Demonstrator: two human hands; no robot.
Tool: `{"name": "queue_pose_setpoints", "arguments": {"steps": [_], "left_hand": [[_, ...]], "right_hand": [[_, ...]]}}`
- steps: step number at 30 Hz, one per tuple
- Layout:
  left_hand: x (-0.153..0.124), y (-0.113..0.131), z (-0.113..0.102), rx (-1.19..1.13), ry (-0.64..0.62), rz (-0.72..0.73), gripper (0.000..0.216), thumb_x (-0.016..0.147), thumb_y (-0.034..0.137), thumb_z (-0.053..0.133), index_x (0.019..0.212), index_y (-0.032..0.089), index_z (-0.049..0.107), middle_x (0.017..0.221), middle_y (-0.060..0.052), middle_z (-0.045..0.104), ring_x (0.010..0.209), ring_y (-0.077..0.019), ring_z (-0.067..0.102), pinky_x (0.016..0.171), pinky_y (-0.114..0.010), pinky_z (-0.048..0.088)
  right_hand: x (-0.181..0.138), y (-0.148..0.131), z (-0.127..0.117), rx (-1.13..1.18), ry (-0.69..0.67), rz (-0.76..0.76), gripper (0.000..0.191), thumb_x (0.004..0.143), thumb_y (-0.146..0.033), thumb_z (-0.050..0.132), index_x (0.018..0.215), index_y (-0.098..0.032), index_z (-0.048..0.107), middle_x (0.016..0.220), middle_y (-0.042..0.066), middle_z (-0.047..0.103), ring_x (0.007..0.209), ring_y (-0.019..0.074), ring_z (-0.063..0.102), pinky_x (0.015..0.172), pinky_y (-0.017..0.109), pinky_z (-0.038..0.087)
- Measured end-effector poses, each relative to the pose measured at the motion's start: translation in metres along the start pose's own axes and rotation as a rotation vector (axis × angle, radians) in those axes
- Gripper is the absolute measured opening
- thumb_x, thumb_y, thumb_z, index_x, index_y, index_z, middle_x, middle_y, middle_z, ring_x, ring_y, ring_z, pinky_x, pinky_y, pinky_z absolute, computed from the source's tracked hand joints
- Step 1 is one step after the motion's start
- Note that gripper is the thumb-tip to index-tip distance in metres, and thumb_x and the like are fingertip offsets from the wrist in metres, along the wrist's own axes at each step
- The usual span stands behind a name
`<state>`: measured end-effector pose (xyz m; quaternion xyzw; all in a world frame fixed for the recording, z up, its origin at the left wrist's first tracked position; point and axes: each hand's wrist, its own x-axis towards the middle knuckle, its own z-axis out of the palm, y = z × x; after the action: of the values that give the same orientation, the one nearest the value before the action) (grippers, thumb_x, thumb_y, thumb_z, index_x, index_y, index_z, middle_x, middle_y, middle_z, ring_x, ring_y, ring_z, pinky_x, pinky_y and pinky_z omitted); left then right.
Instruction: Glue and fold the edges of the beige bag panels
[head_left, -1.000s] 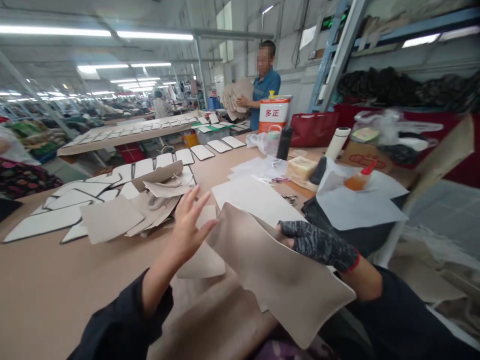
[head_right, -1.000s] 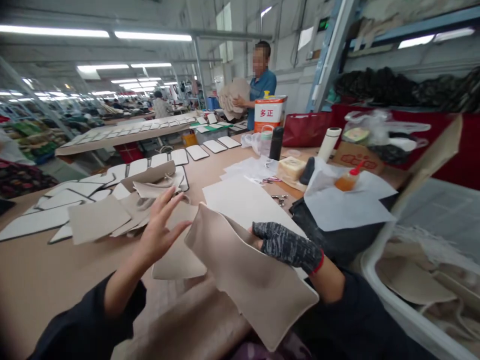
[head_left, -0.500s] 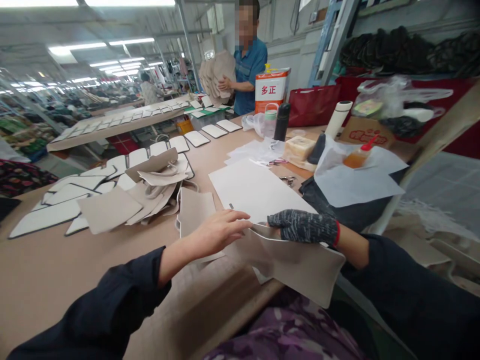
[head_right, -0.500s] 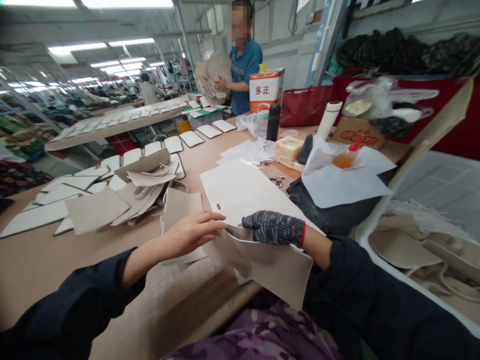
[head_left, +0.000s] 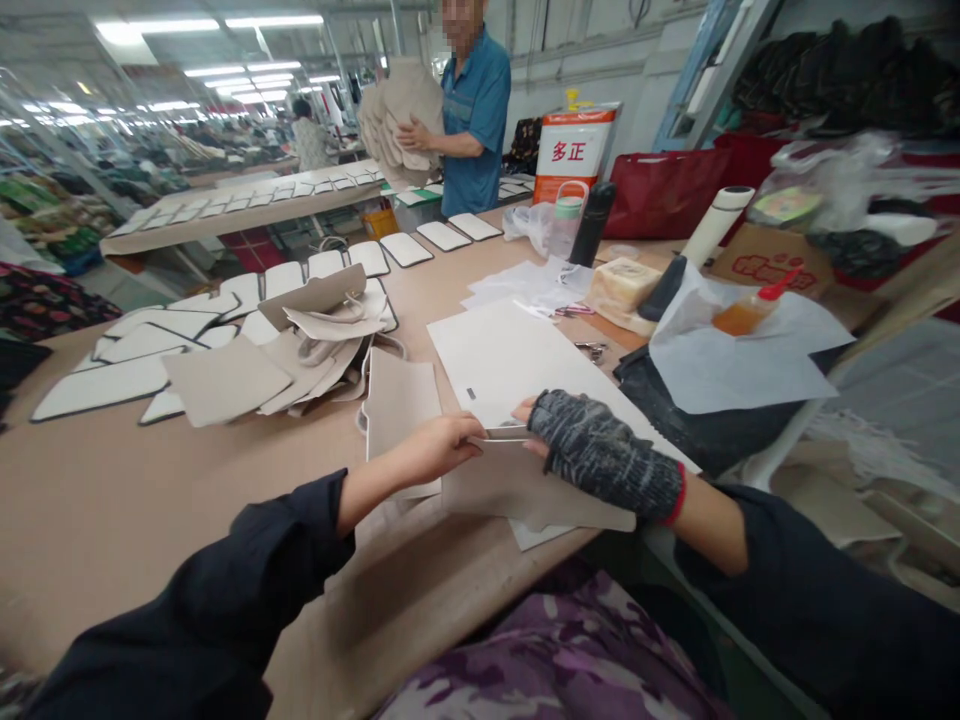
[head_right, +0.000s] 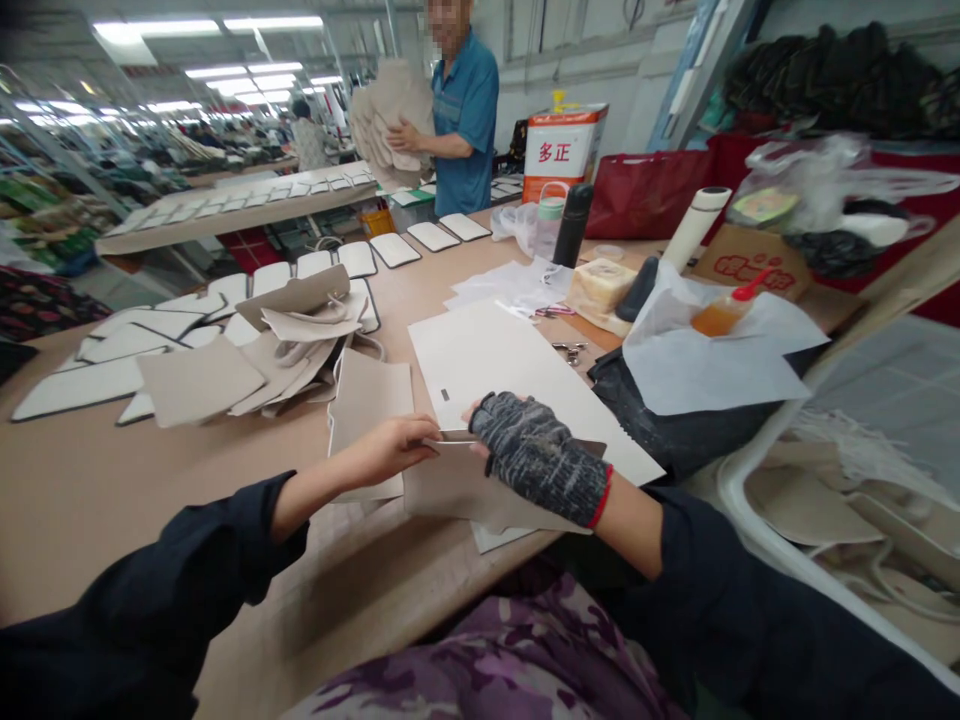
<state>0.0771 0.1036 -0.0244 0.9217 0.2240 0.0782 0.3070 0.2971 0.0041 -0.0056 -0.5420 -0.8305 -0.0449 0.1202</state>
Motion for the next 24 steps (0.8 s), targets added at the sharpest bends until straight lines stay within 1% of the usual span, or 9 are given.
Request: {"name": "queue_pose_setpoints", "arguments": {"steps": [3,6,8,10,12,14,16,19,24], "left_hand": [[0.001,0.000,0.002,-0.037,-0.021,0.000,0.015,0.081,0.009,0.056,0.091,0.015,0.065,0.092,-0.005,0.064,0.087,-0.0157,0.059,0.080,-0.024,0.046],[-0.001,-0.002,0.002,-0.102,-0.046,-0.007,0.018,0.079,0.008,0.058,0.095,0.016,0.065,0.096,-0.006,0.064,0.088,-0.0158,0.059,0.082,-0.025,0.046],[-0.005,-0.003,0.003,-0.177,-0.048,0.008,0.021,0.079,0.009,0.058,0.099,0.016,0.063,0.099,-0.007,0.063,0.092,-0.0165,0.059,0.084,-0.027,0.047],[-0.009,-0.004,0.005,-0.262,-0.029,0.059,0.024,0.081,0.012,0.058,0.104,0.016,0.062,0.106,-0.009,0.062,0.100,-0.0181,0.058,0.089,-0.029,0.046],[-0.014,-0.005,0.007,-0.333,0.006,0.104,0.032,0.082,0.016,0.059,0.114,0.017,0.058,0.118,-0.011,0.059,0.110,-0.0198,0.055,0.095,-0.032,0.044],[-0.019,-0.005,0.009,-0.397,0.034,0.081,0.048,0.084,0.019,0.059,0.130,0.019,0.047,0.126,-0.013,0.055,0.111,-0.0200,0.055,0.095,-0.034,0.044],[-0.021,-0.005,0.010,-0.438,0.027,0.009,0.056,0.085,0.021,0.059,0.137,0.019,0.039,0.126,-0.014,0.057,0.106,-0.0192,0.059,0.092,-0.033,0.047],[-0.022,-0.005,0.009,-0.411,-0.002,-0.038,0.045,0.087,0.024,0.057,0.130,0.016,0.050,0.122,-0.013,0.061,0.103,-0.0194,0.062,0.093,-0.033,0.047],[-0.018,-0.007,0.005,-0.332,0.002,0.002,0.034,0.089,0.031,0.054,0.119,0.017,0.061,0.120,-0.010,0.065,0.107,-0.0202,0.061,0.096,-0.032,0.045]], "right_hand": [[-0.006,-0.018,0.032,-0.011,0.007,-0.016,0.028,0.083,-0.021,0.056,0.109,-0.013,0.062,0.107,0.016,0.066,0.098,0.0306,0.062,0.088,0.048,0.049],[-0.015,-0.025,0.063,-0.036,0.173,0.037,0.021,0.085,-0.018,0.052,0.101,-0.013,0.064,0.095,0.016,0.067,0.089,0.0307,0.063,0.084,0.051,0.050],[-0.020,-0.025,0.072,-0.028,0.262,0.000,0.019,0.087,-0.015,0.048,0.096,-0.017,0.064,0.097,0.014,0.068,0.093,0.0288,0.062,0.090,0.052,0.047],[-0.021,-0.023,0.072,-0.011,0.326,-0.041,0.020,0.087,-0.013,0.045,0.093,-0.020,0.063,0.111,0.010,0.065,0.107,0.0267,0.057,0.098,0.052,0.042],[-0.021,-0.020,0.069,0.008,0.369,-0.038,0.023,0.086,-0.010,0.045,0.096,-0.020,0.062,0.120,0.010,0.061,0.114,0.0263,0.053,0.099,0.050,0.042],[-0.019,-0.016,0.067,0.055,0.341,-0.019,0.027,0.083,-0.008,0.045,0.102,-0.018,0.062,0.115,0.012,0.064,0.108,0.0268,0.056,0.094,0.048,0.046],[-0.017,-0.014,0.068,0.103,0.288,-0.004,0.029,0.082,-0.009,0.046,0.106,-0.016,0.061,0.105,0.012,0.067,0.099,0.0271,0.061,0.089,0.046,0.049],[-0.015,-0.012,0.070,0.123,0.283,0.022,0.028,0.083,-0.011,0.046,0.106,-0.015,0.062,0.100,0.013,0.068,0.093,0.0287,0.062,0.085,0.046,0.050],[-0.008,-0.012,0.063,0.137,0.266,0.009,0.026,0.087,-0.013,0.041,0.099,-0.016,0.065,0.093,0.013,0.069,0.086,0.0286,0.064,0.078,0.045,0.052]]}}
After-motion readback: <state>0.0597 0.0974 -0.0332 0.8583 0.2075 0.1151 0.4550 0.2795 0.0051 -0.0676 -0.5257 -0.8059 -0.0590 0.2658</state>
